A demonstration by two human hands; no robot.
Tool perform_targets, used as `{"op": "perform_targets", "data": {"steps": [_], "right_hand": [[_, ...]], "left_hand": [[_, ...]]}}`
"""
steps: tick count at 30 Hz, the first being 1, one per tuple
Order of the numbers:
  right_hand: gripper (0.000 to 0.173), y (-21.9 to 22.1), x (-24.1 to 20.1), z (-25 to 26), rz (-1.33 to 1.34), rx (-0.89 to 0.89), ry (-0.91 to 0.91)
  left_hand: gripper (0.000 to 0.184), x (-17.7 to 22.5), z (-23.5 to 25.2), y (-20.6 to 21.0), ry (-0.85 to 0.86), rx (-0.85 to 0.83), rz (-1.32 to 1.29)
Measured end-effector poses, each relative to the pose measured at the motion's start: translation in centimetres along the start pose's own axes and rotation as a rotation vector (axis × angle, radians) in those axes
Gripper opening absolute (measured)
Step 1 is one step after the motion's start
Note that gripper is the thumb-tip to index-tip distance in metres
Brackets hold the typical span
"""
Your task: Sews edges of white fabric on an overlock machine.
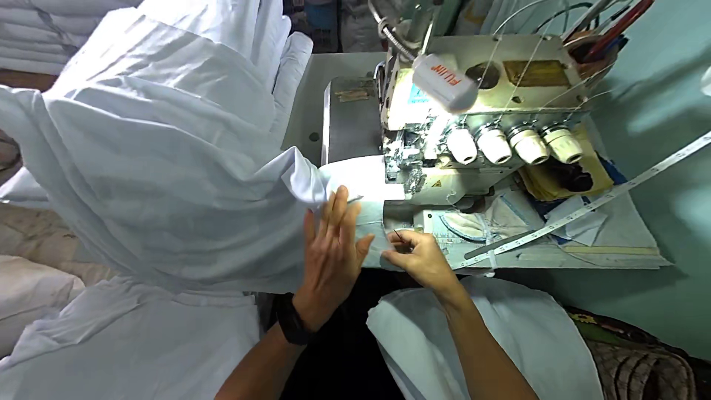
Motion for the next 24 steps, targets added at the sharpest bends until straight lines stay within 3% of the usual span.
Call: {"op": "perform_targets", "data": {"steps": [1,5,9,12,14,16,18,20,21,24], "right_hand": [[0.015,-0.2,-0.3,0.4,0.155,-0.007,0.04],[0.016,-1.0,-1.4,1.7,0.569,0.088,0.118],[0.015,-0.3,-0.5,2.4,0.723,0.453,0.083],[0.01,-0.3,0.9,1.2,0.63,0.619,0.011],[0.012,-0.5,1.6,-0.2,0.508,0.674,-0.087],[0.011,-0.6,0.9,-1.7,0.298,0.688,-0.321],[0.019,0.2,-0.7,-2.5,0.149,0.584,-0.535],[0.025,2.4,-2.2,-2.4,0.145,0.364,-0.541],[0.027,3.9,-2.6,-2.2,0.213,0.232,-0.436],[0.038,7.6,-3.0,-1.8,0.714,-0.237,0.175]], "left_hand": [[0.05,-0.7,1.9,-0.1,-0.009,-0.031,-0.011],[0.053,-4.5,10.4,-0.8,-0.035,-0.185,-0.102],[0.032,-5.9,14.8,-0.6,0.063,0.095,0.004],[0.02,-4.1,11.9,-2.0,0.205,0.197,0.068],[0.02,-2.2,7.2,-2.9,0.387,0.109,0.008],[0.017,-1.4,2.7,-2.3,0.471,-0.153,0.062],[0.012,-2.6,-0.6,-1.1,0.41,-0.358,0.098],[0.014,-4.2,-2.3,-1.3,0.399,-0.262,-0.039],[0.015,-4.7,-2.6,-2.0,0.384,-0.179,-0.175],[0.011,-4.7,-3.0,-3.8,0.387,-0.05,-0.466]]}}
Point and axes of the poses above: each hand's wrist, its own z-axis towards the middle knuckle, its own y-axis out of the palm, x = y × z, the point moved 4 cm from there along z, towards the middle knuckle, and after that the axes turned 3 degrees about -y, right-handed, at the moved point
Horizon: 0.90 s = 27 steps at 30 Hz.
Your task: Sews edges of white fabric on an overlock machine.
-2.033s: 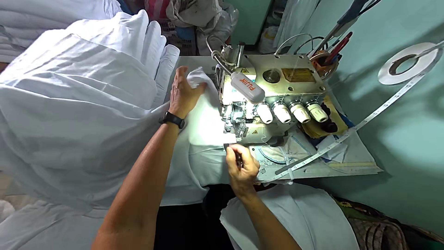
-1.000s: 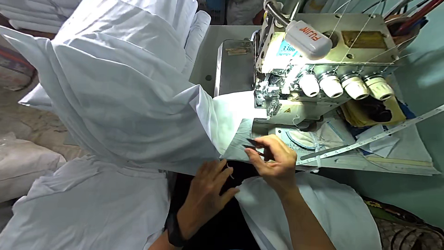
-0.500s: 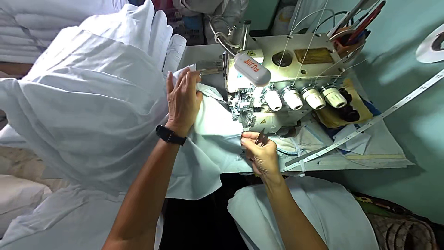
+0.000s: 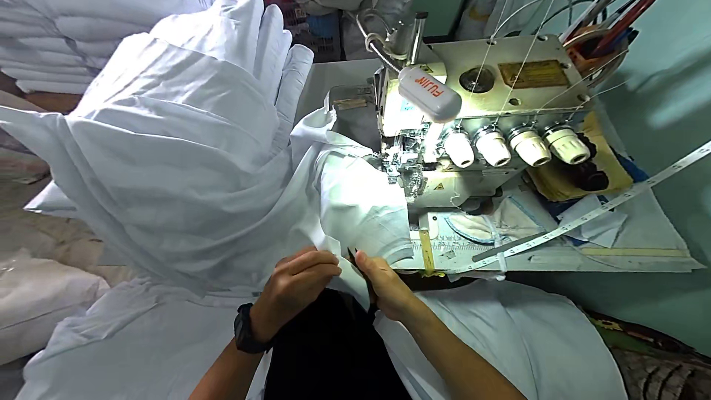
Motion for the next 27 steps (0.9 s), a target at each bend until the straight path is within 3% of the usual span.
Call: {"op": "perform_targets", "data": {"steps": [1,3,6,8,10,12,14,17,20,23,27], "right_hand": [[0.036,0.6,0.0,0.2,0.187,-0.032,0.129],[0.02,0.5,-1.1,0.4,0.331,0.055,0.083],[0.014,-1.4,-3.5,0.7,0.04,0.125,-0.345],[0.012,-1.8,-5.0,0.4,-0.23,0.091,-0.593],[0.015,-1.5,-6.0,0.0,-0.431,0.07,-0.759],[0.017,-1.4,-5.9,-0.7,-0.559,0.09,-0.852],[0.019,-1.5,-4.7,-1.7,-0.642,0.109,-0.865],[0.025,-2.2,-2.9,-3.1,-0.69,0.12,-0.903],[0.019,-4.2,-3.5,-3.6,-0.708,0.303,-0.961],[0.021,-6.6,-3.4,-2.1,-0.895,0.497,-0.918],[0.026,-7.4,-1.5,-0.8,-0.949,0.398,-0.876]], "left_hand": [[0.014,0.2,0.0,-0.2,0.026,-0.006,-0.028],[0.025,0.6,0.3,-0.6,0.04,-0.01,-0.042],[0.029,0.8,2.7,-2.0,-0.097,0.035,0.054],[0.037,0.7,4.7,-2.0,-0.156,-0.035,0.141],[0.044,0.4,6.4,-1.1,-0.184,-0.172,0.173],[0.03,0.5,7.8,-0.3,-0.185,-0.238,0.093],[0.022,0.8,9.5,-0.3,-0.178,-0.245,-0.017],[0.018,0.9,11.5,-0.3,-0.215,-0.301,0.062],[0.011,-0.1,12.9,0.9,-0.21,-0.265,-0.042],[0.016,-1.5,13.8,1.9,-0.225,-0.149,-0.096],[0.023,-3.3,13.2,2.9,-0.309,-0.081,-0.093]]}}
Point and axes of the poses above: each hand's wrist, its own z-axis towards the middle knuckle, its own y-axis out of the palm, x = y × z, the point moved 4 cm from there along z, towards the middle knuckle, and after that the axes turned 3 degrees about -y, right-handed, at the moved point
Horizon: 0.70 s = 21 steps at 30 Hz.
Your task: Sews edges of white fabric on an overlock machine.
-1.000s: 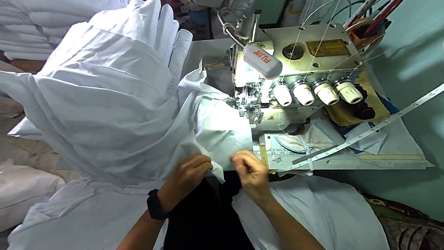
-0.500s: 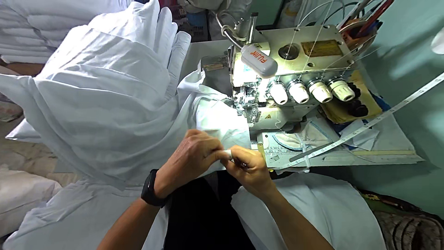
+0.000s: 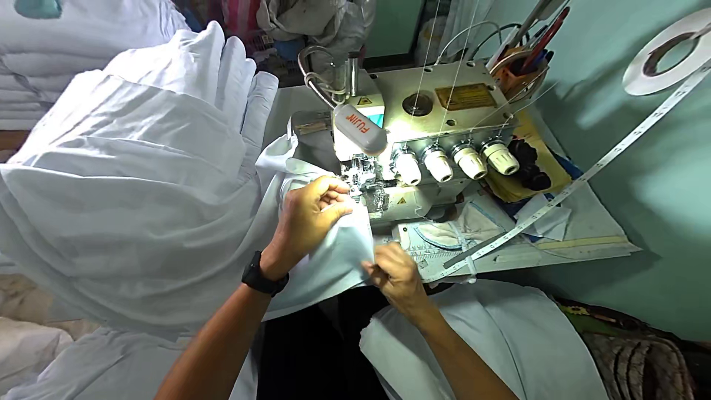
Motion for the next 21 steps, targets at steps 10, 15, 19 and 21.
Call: {"op": "perform_targets", "data": {"steps": [10,15,19,21], "right_hand": [[0.021,-0.5,-1.6,-4.7,0.368,-0.135,0.081],[0.026,-0.5,-1.5,-5.0,0.565,-0.067,0.311],[0.017,-0.3,-2.2,-5.2,0.811,-0.04,0.769],[0.023,-0.4,-2.6,-5.1,0.893,-0.1,0.891]], "left_hand": [[0.015,0.2,-0.9,0.3,-0.079,0.031,-0.011],[0.016,0.3,-0.6,0.5,-0.094,0.091,0.023],[0.011,1.1,-1.9,1.4,0.097,0.131,0.37],[0.02,2.1,-3.9,3.2,0.173,0.183,0.659]]}}
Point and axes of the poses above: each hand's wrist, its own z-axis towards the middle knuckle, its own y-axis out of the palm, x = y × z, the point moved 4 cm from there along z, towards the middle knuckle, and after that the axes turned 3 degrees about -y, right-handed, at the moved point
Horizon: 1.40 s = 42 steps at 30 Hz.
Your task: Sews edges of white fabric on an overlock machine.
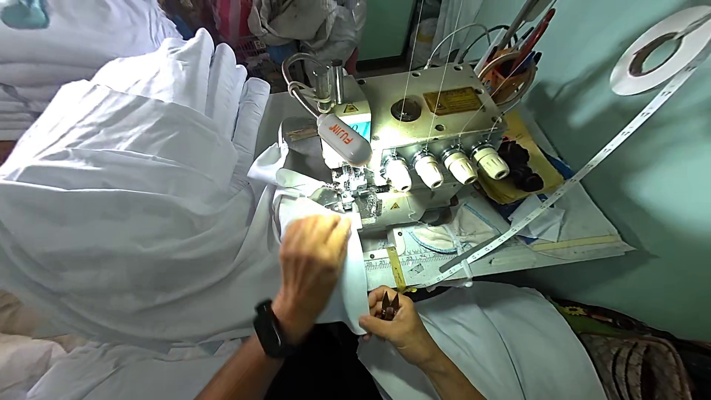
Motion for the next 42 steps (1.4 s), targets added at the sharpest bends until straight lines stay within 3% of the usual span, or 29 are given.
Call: {"op": "perform_targets", "data": {"steps": [3,7,15,17,21,22,24,27,29,31,33,34,35,37,39,40,42], "right_hand": [[0.04,0.4,-0.4,0.4,-0.045,0.005,-0.036],[0.031,1.8,-1.7,0.7,-0.125,0.097,-0.177],[0.025,3.4,-3.3,3.1,-0.085,0.162,-0.27],[0.026,3.6,-4.2,3.9,-0.002,0.189,-0.295],[0.025,4.9,-7.0,3.9,0.11,0.134,-0.409],[0.025,5.1,-7.9,3.8,0.095,0.117,-0.445],[0.027,4.9,-8.8,3.5,0.044,0.124,-0.47],[0.024,4.4,-7.2,4.0,-0.137,0.15,-0.444],[0.022,4.3,-4.1,5.2,-0.147,0.199,-0.373],[0.021,4.1,-2.3,5.9,-0.11,0.255,-0.308],[0.017,3.9,-2.6,5.3,-0.19,0.196,-0.276],[0.013,3.5,-2.8,4.4,-0.272,0.134,-0.274],[0.011,2.7,-2.9,3.4,-0.378,0.08,-0.286],[0.024,0.3,-1.8,1.1,-0.649,0.015,-0.271],[0.034,-2.2,0.6,-0.7,-0.9,-0.061,-0.053],[0.035,-3.0,1.7,-1.2,-0.932,-0.074,0.061],[0.031,-3.9,3.6,-1.8,-0.77,0.074,0.145]], "left_hand": [[0.027,1.3,-1.6,1.1,-0.027,0.039,0.146],[0.032,-0.6,-0.3,1.3,-0.065,-0.06,-0.059],[0.032,-5.3,3.8,0.5,-0.04,-0.297,-0.275],[0.033,-6.0,3.7,0.0,-0.04,-0.25,-0.281],[0.063,-2.4,-2.8,-0.5,0.048,0.01,-0.321],[0.059,-2.3,-5.1,0.3,0.055,0.065,-0.22],[0.035,-5.2,-9.2,0.6,0.015,0.18,0.073],[0.034,-10.9,-11.2,-6.1,-0.081,0.284,0.349],[0.021,-11.8,-11.3,-9.1,0.033,0.246,0.448],[0.02,-12.1,-11.5,-7.8,0.14,0.009,0.331],[0.037,-12.7,-12.1,-5.3,0.082,-0.299,0.159],[0.049,-12.3,-12.7,-4.6,0.032,-0.334,0.104],[0.052,-11.4,-13.2,-4.3,-0.013,-0.297,0.048],[0.038,-8.6,-14.1,-4.1,-0.079,-0.142,-0.058],[0.025,-5.7,-14.7,-3.6,-0.158,-0.027,-0.216],[0.021,-4.4,-14.8,-2.9,-0.196,-0.012,-0.328],[0.017,-2.1,-15.0,-1.0,-0.26,-0.033,-0.54]]}}
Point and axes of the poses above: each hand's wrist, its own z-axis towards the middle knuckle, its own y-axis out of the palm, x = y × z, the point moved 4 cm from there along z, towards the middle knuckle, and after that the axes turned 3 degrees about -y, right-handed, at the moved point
